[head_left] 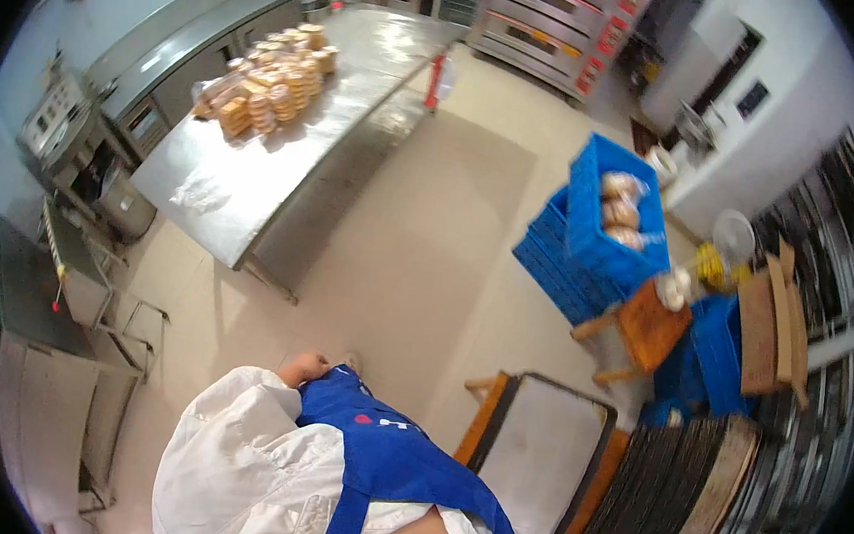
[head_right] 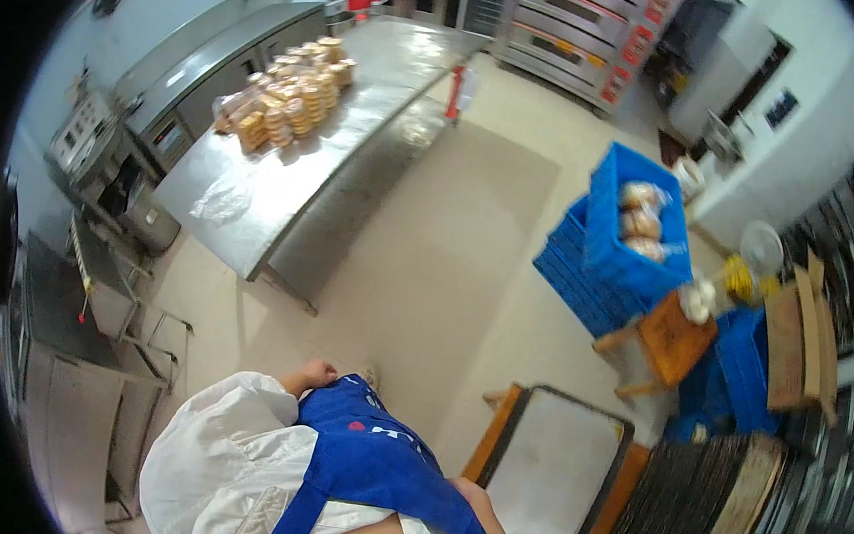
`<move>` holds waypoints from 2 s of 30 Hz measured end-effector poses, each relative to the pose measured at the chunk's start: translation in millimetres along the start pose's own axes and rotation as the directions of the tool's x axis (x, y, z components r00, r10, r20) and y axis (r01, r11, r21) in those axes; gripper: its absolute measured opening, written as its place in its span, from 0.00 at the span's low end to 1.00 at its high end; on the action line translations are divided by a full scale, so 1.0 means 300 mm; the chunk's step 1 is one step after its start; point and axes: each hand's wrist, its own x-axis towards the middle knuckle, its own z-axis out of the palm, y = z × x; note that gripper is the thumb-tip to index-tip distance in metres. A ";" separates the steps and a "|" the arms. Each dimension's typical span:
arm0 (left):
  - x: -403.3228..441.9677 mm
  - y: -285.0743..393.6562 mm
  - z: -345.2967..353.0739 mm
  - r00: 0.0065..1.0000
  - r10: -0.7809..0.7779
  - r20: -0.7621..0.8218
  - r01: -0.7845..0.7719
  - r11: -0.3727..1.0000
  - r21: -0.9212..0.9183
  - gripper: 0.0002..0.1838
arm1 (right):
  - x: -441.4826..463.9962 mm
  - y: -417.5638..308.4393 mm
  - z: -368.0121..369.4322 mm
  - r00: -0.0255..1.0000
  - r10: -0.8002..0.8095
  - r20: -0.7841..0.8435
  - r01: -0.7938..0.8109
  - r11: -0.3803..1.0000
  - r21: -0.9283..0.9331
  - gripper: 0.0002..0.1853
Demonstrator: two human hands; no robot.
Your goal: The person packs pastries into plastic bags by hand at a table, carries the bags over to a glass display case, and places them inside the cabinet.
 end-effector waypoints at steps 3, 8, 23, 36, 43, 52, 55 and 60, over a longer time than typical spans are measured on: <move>0.075 -0.283 -0.064 0.994 -0.113 0.009 0.112 0.974 -0.197 0.19 | 0.093 -0.345 0.079 0.996 -0.091 0.010 0.092 0.993 -0.077 0.17; 0.154 -0.460 -0.299 0.962 -0.266 0.058 0.272 0.920 -0.281 0.21 | 0.197 -0.892 0.293 0.954 -0.286 0.091 0.300 0.913 -0.276 0.18; 0.886 0.020 -0.980 0.905 -0.235 -0.355 -0.073 0.735 -0.674 0.20 | 0.630 -2.191 -0.031 0.795 -0.567 0.216 0.560 0.551 -0.619 0.18; 1.191 0.359 -1.350 0.820 -0.503 -0.272 -0.111 0.327 -0.938 0.17 | 0.552 -3.955 0.618 0.123 -0.840 0.528 0.988 0.051 -0.149 0.16; 1.601 0.349 -1.685 0.740 -0.512 -0.436 -0.224 0.424 -0.877 0.17 | 0.287 -4.484 1.122 0.007 -0.809 0.588 0.990 -0.079 -0.119 0.14; 1.810 0.680 -2.247 0.801 -0.371 -0.469 -0.278 0.463 -0.842 0.15 | 0.237 -4.882 1.595 -0.027 -0.768 0.640 0.973 -0.168 -0.160 0.24; 1.887 0.718 -2.301 0.716 -0.480 -0.507 -0.261 0.489 -0.832 0.15 | 0.289 -4.941 1.676 -0.145 -0.676 0.722 0.970 -0.242 -0.031 0.16; 1.984 0.764 -2.453 0.542 -0.668 -0.511 -0.173 0.506 -0.845 0.19 | 0.267 -4.959 1.647 -0.445 -0.518 0.730 0.889 -0.351 0.293 0.07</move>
